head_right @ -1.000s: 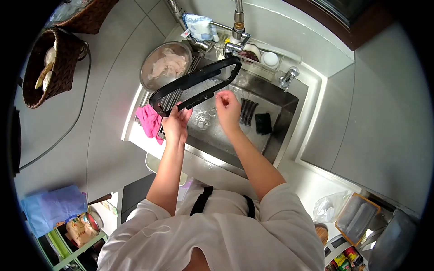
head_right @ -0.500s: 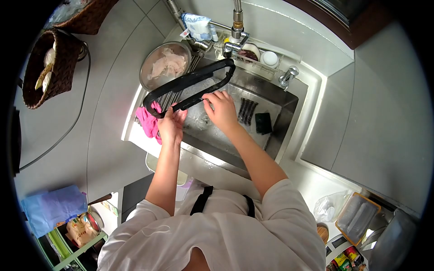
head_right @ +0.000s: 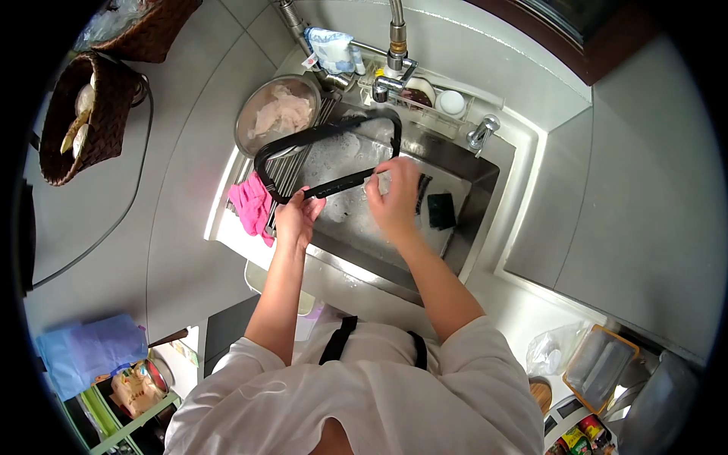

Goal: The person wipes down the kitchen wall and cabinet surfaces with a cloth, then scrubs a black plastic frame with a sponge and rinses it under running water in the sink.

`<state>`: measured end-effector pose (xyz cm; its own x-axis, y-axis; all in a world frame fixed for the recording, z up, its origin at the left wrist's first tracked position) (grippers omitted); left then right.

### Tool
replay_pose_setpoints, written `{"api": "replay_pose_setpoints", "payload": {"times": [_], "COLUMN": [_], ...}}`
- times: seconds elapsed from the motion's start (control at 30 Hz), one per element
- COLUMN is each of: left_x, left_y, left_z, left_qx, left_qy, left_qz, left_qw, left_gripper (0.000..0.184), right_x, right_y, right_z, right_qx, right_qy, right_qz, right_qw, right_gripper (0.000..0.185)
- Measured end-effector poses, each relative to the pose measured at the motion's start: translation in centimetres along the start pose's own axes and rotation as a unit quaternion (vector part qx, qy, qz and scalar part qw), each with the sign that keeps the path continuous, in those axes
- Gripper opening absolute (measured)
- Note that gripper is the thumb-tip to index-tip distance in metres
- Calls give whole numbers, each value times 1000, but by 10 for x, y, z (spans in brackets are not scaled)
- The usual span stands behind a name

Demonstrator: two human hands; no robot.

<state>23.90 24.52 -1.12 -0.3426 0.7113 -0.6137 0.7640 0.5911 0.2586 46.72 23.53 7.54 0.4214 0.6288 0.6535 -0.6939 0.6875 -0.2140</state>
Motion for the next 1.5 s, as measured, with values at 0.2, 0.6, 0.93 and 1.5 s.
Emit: {"api": "replay_pose_setpoints", "payload": {"times": [0.2, 0.6, 0.93, 1.5], "left_x": [-14, -27, 7, 67], "left_y": [13, 58, 106, 148], "left_z": [-6, -39, 45, 88], "left_qx": [117, 86, 151, 71], "left_qy": [-36, -23, -30, -99], "left_qz": [81, 231, 229, 288], "left_qw": [989, 969, 961, 950], "left_gripper": [9, 32, 26, 5], "right_x": [57, -27, -67, -44], "right_y": [-6, 18, 47, 52], "right_z": [11, -119, -96, -158], "right_qx": [-127, 72, 341, 338], "right_qy": [-153, 386, 612, 574], "right_qz": [116, 334, 269, 250], "right_qw": [973, 857, 661, 703], "right_gripper": [33, 26, 21, 23]}}
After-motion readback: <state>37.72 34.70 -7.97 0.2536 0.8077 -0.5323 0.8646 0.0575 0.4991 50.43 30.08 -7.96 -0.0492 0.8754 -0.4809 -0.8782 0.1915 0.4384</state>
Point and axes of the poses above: each hand's wrist, its own x-axis towards the middle knuckle, its own y-axis out of the palm, z = x × y, the point moved 7 cm from there along x, towards the middle knuckle, and after that the axes turned 12 degrees about -z, right-handed, at the moved point
